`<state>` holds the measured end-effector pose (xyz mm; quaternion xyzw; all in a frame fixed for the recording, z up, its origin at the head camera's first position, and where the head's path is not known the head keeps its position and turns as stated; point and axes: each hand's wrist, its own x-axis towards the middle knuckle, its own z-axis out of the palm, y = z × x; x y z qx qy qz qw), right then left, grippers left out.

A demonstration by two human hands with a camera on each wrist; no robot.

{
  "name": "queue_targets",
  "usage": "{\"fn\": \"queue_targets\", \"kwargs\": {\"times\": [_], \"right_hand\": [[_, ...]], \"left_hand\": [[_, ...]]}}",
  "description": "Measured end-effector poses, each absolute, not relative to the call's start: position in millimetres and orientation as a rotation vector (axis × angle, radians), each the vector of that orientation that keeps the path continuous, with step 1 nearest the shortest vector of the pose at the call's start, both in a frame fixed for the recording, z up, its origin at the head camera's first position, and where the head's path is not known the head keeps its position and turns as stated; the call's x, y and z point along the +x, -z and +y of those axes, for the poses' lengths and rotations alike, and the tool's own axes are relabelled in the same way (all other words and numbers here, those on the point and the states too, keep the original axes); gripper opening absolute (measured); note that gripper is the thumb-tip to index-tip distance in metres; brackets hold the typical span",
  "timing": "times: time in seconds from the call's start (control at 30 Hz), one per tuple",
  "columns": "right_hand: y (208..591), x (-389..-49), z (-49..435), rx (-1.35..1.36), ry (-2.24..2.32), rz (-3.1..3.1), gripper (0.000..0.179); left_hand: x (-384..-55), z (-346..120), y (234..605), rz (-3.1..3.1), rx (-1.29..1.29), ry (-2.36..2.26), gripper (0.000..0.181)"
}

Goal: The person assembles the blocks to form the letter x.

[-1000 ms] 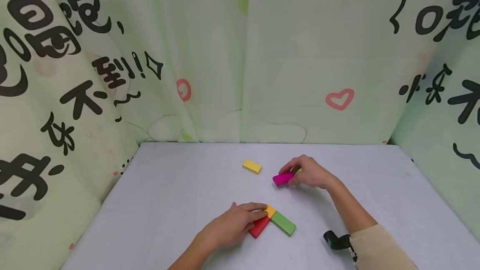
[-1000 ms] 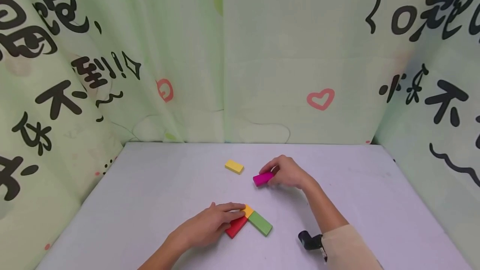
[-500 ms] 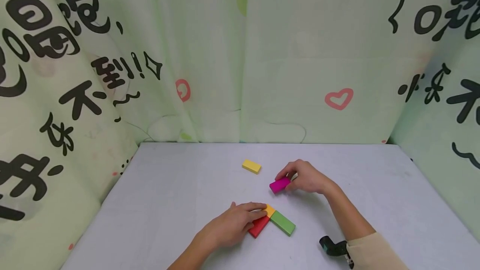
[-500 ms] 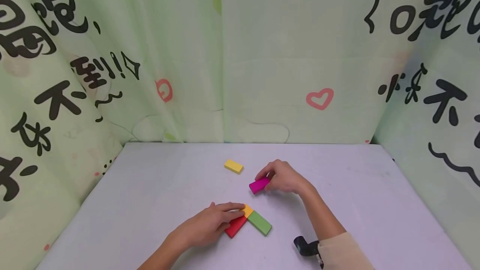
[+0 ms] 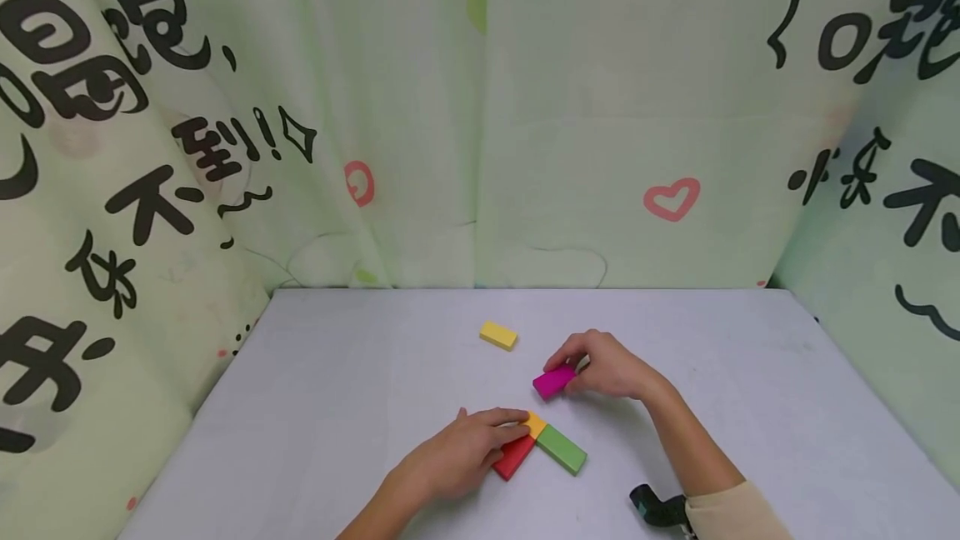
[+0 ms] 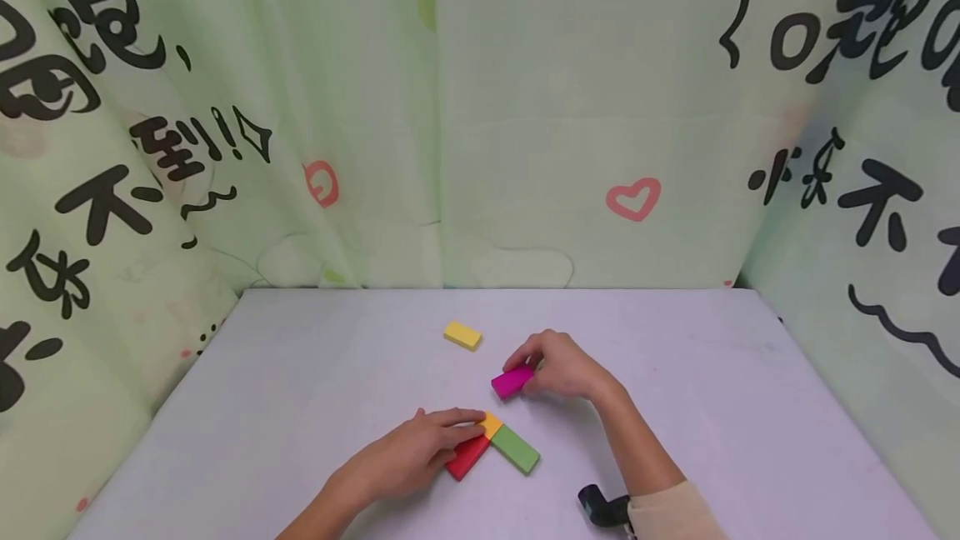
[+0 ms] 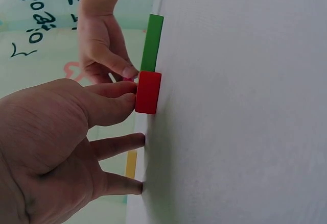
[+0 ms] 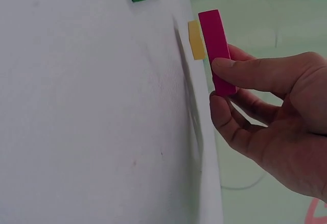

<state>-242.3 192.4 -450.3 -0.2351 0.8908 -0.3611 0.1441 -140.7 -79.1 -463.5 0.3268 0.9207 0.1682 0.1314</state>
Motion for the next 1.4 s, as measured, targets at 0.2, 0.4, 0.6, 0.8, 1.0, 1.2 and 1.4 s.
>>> {"fn": "queue_targets", "kwargs": {"times": [0.2, 0.4, 0.6, 0.8, 1.0, 1.2, 1.4], "right_hand": [[448.3, -241.5, 190.2, -0.711, 1.038, 2.564, 0.029], [447.7, -238.1, 191.1, -0.701, 1.036, 2.56, 0.029], [448.8, -235.0, 191.6, -0.695, 1.021, 2.55, 0.03], [449.4, -233.6, 190.1, -0.705, 0.987, 2.551, 0.03], [451.0, -234.0, 188.9, -0.7, 0.971, 2.542, 0.03], [451.7, -234.6, 186.2, -0.686, 0.966, 2.531, 0.029], [452.9, -233.0, 183.7, -0.684, 0.943, 2.517, 0.028]], "left_hand": [[-140.5, -79.5, 462.7, 2.673, 0.922, -0.486, 0.047], [-139.3, -80.6, 463.5, 2.68, 0.943, -0.487, 0.046], [-138.6, -81.5, 464.4, 2.679, 0.952, -0.497, 0.046], [-138.8, -81.7, 464.7, 2.681, 0.958, -0.498, 0.046], [-139.4, -81.2, 466.1, 2.691, 0.982, -0.522, 0.046], [-140.3, -80.5, 464.4, 2.689, 0.968, -0.511, 0.046], [-139.8, -79.5, 463.3, 2.677, 0.946, -0.496, 0.046]]}}
